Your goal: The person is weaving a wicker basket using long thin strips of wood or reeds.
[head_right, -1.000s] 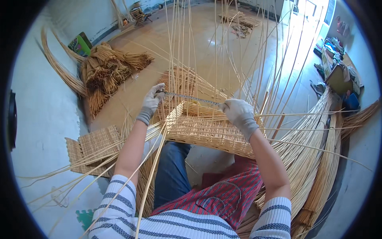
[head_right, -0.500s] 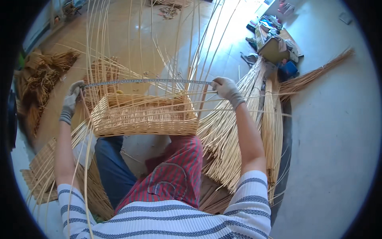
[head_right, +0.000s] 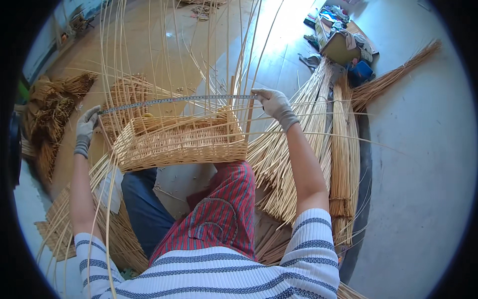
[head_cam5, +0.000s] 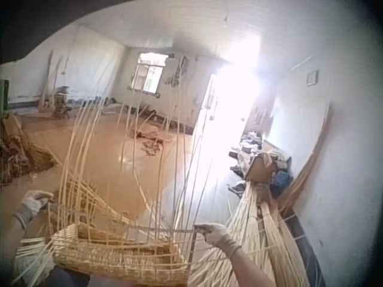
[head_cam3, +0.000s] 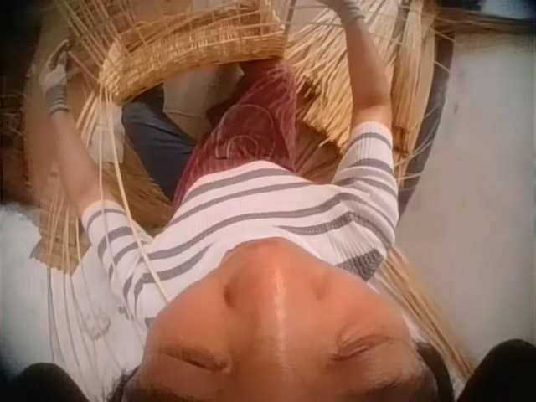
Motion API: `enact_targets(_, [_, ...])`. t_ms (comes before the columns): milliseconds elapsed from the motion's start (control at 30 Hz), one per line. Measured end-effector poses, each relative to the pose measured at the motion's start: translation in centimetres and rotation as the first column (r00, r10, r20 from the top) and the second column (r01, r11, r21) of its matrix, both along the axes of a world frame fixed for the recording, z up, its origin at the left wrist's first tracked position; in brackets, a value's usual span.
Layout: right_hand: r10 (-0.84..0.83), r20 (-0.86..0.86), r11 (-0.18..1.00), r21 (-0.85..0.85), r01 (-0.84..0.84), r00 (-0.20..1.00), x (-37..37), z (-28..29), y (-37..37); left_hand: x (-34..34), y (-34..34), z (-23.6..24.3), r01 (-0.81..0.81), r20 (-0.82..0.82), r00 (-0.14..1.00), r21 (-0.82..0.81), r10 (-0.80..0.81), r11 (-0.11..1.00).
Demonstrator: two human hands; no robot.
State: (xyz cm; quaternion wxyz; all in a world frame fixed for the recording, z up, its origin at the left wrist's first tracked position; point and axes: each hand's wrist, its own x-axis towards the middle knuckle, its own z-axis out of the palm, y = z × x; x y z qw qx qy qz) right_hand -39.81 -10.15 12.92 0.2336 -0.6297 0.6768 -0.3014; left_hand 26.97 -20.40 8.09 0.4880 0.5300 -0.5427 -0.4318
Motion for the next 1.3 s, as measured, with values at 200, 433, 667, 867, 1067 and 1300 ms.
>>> enact_targets(200, [0.046, -0.064, 0.999, 0.028, -0.045, 0.997, 0.2, 0.4, -0.5, 1.0, -0.5, -0.8, -0.021, 0.111, 0.994, -0.028, 0.024, 0.999])
enact_targets(433, [-0.117, -0.515, 0.987, -0.157, 0.04, 0.849, 4.3, 0.2, -0.9, -1.7, 1.4, -3.1, 0.031, -0.283, 0.957, -0.133, -0.068, 0.991])
enact_targets(667, [-0.099, -0.411, 0.99, -0.134, 0.048, 0.906, 1.1, -1.4, -1.4, -3.9, 1.5, -3.2, 0.026, -0.315, 0.945, -0.205, -0.091, 0.978])
enact_targets(867, [-0.057, -0.35, 0.998, -0.045, 0.044, 0.935, 0.9, -1.5, -1.6, -1.8, 1.4, -2.8, 0.09, -0.464, 0.87, -0.177, -0.163, 0.98])
enact_targets(1067, [-0.034, -0.306, 0.997, -0.078, 0.01, 0.952, 1.6, -0.6, -1.9, -1.4, 1.2, -2.2, 0.078, -0.483, 0.858, -0.213, -0.174, 0.974])
enact_targets(1300, [0.138, -0.272, 0.986, 0.128, -0.106, 0.952, 1.5, 1.7, -1.9, -1.3, 2.4, -1.8, 0.028, -0.299, 0.953, -0.087, -0.053, 0.996])
